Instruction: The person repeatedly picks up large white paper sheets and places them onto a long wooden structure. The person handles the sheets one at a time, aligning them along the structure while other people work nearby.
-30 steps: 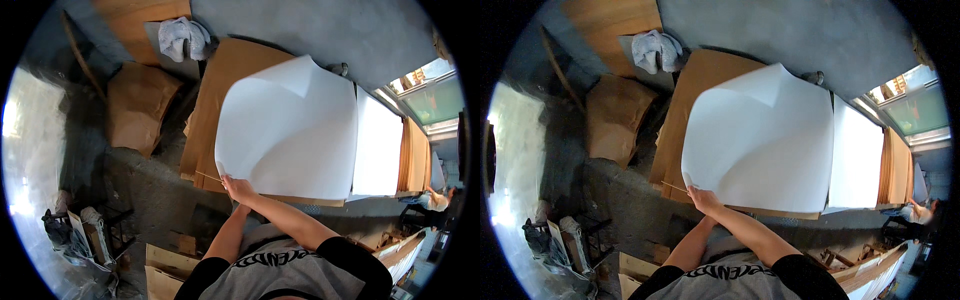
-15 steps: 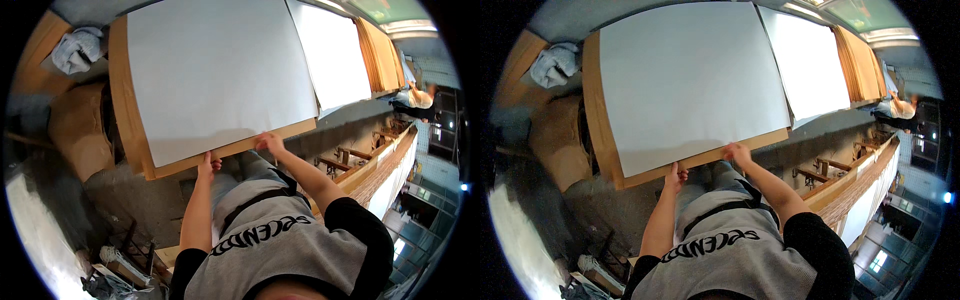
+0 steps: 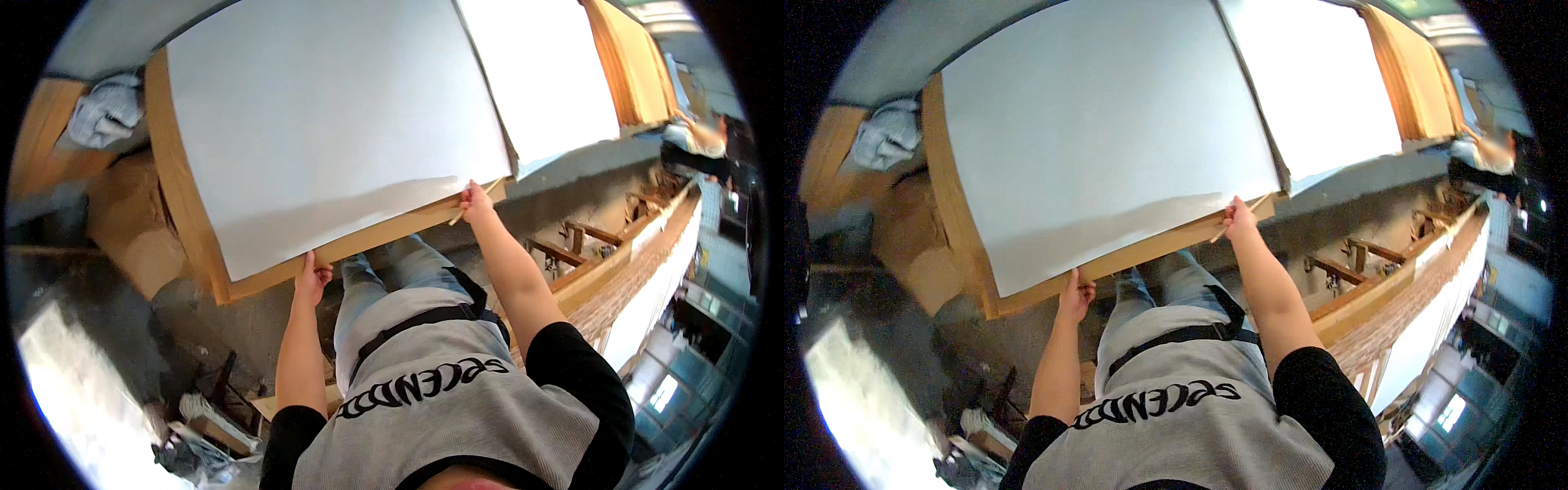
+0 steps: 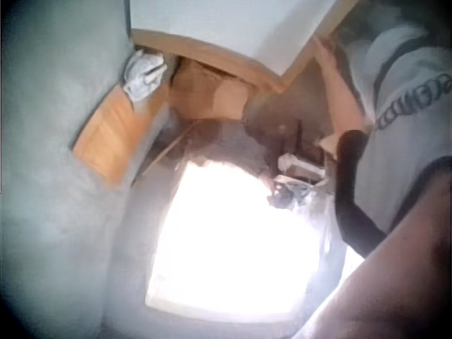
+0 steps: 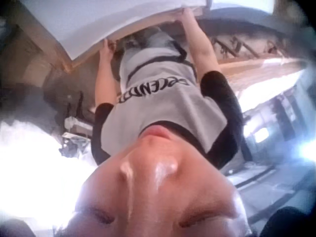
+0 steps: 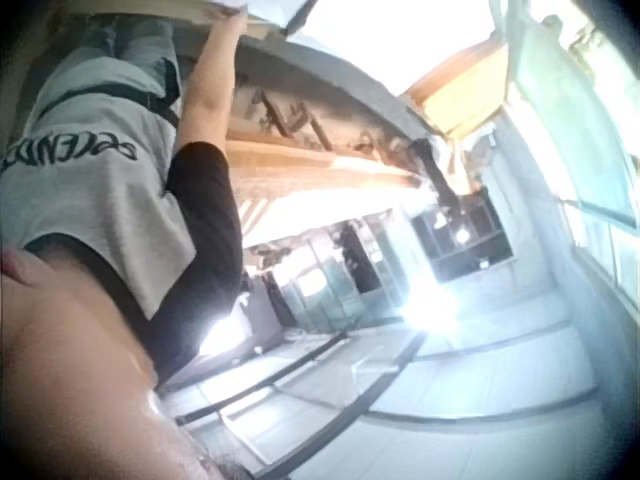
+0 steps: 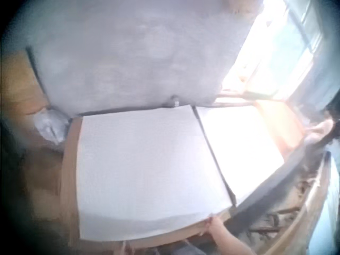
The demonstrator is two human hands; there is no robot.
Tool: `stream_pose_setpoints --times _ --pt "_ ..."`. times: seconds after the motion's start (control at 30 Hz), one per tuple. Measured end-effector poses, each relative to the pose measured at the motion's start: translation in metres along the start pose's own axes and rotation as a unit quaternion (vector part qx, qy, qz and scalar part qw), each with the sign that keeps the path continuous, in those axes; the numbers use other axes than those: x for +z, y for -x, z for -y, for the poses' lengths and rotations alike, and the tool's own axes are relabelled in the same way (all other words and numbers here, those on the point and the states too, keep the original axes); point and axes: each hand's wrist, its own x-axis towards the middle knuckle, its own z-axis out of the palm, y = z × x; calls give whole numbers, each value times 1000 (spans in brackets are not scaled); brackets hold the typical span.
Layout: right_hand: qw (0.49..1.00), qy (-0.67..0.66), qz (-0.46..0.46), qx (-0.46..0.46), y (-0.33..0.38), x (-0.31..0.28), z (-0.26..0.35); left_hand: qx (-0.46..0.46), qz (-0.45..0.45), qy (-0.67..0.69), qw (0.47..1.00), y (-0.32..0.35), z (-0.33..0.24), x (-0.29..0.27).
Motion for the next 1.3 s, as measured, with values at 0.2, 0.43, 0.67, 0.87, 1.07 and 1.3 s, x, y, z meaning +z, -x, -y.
stream_pose_setpoints --times 0.2,0.43,0.67,0.87,1.07,1.3 --pt "987 118 38 -98 20 -5 4 -32 85 36 995 19 -1 -9" --pt "978 155 82 -112 -6 -56 7 49 -85 255 962 32 8 -45" --pt "982 148 85 -81 -7 -66 12 121 -157 308 930 21 -15 -67" --pt "980 164 76 -78 5 -58 11 122 -137 304 935 10 -22 -76" --pt "977 177 78 -87 -3 -67 9 116 -140 315 931 10 -17 -80" --pt "982 159 58 -88 7 -73 7 143 -172 297 928 12 -17 -76"
